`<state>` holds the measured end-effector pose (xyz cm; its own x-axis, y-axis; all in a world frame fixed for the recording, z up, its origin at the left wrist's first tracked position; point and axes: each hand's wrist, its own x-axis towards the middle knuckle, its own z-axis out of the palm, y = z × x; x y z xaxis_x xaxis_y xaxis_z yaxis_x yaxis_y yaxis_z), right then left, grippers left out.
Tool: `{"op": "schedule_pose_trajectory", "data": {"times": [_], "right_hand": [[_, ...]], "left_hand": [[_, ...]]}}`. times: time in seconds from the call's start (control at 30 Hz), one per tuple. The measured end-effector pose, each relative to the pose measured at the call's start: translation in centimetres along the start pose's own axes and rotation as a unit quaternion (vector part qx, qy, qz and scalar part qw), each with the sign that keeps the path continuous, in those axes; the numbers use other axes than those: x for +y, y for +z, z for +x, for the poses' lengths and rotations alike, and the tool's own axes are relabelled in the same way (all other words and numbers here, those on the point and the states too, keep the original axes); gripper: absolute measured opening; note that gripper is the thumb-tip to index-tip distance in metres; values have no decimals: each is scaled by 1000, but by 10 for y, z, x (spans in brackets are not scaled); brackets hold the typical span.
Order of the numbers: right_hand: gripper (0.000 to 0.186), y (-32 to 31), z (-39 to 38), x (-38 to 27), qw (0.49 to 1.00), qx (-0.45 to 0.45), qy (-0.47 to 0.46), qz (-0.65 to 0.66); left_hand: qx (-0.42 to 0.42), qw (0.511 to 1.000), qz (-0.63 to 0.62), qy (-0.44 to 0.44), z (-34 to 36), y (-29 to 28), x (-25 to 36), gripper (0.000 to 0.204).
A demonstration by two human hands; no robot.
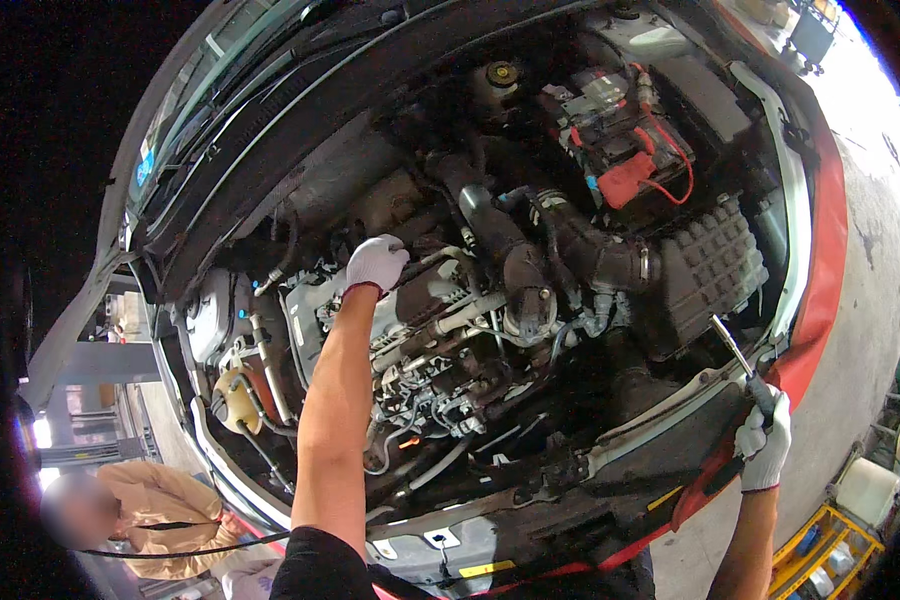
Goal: The person works on a car engine with the hood open, using a wrench to loosen and tighten bolts on the engine block. They then move to a tool cart and open a blue toolbox to select additional tools.
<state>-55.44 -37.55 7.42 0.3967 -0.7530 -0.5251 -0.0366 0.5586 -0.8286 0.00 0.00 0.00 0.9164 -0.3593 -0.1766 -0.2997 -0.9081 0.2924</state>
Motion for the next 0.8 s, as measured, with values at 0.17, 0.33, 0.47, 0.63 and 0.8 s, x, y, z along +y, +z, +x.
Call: {"op": "schedule_pose_trajectory", "data": {"times": [0.17, 0.33, 0.47, 0.63, 0.8], "right_hand": [[40, -1, -14, 5, 1000, -11, 22, 5], [41, 7, -6, 0, 1000, 6, -1, 9], [39, -6, -5, 5, 999, -35, -1, 10], [39, -9, -6, 1, 999, -34, -2, 10], [39, -6, -7, 0, 1000, -23, 5, 14]], "left_hand": [[-12, 988, 151, 39, 8, 4, 11, 27], [77, 957, 245, 137, 13, 20, 7, 29], [64, 986, 121, 92, 9, 13, -4, 31], [29, 978, 189, 84, 7, 12, 5, 34], [47, 987, 132, 81, -10, 4, 9, 35]]}}
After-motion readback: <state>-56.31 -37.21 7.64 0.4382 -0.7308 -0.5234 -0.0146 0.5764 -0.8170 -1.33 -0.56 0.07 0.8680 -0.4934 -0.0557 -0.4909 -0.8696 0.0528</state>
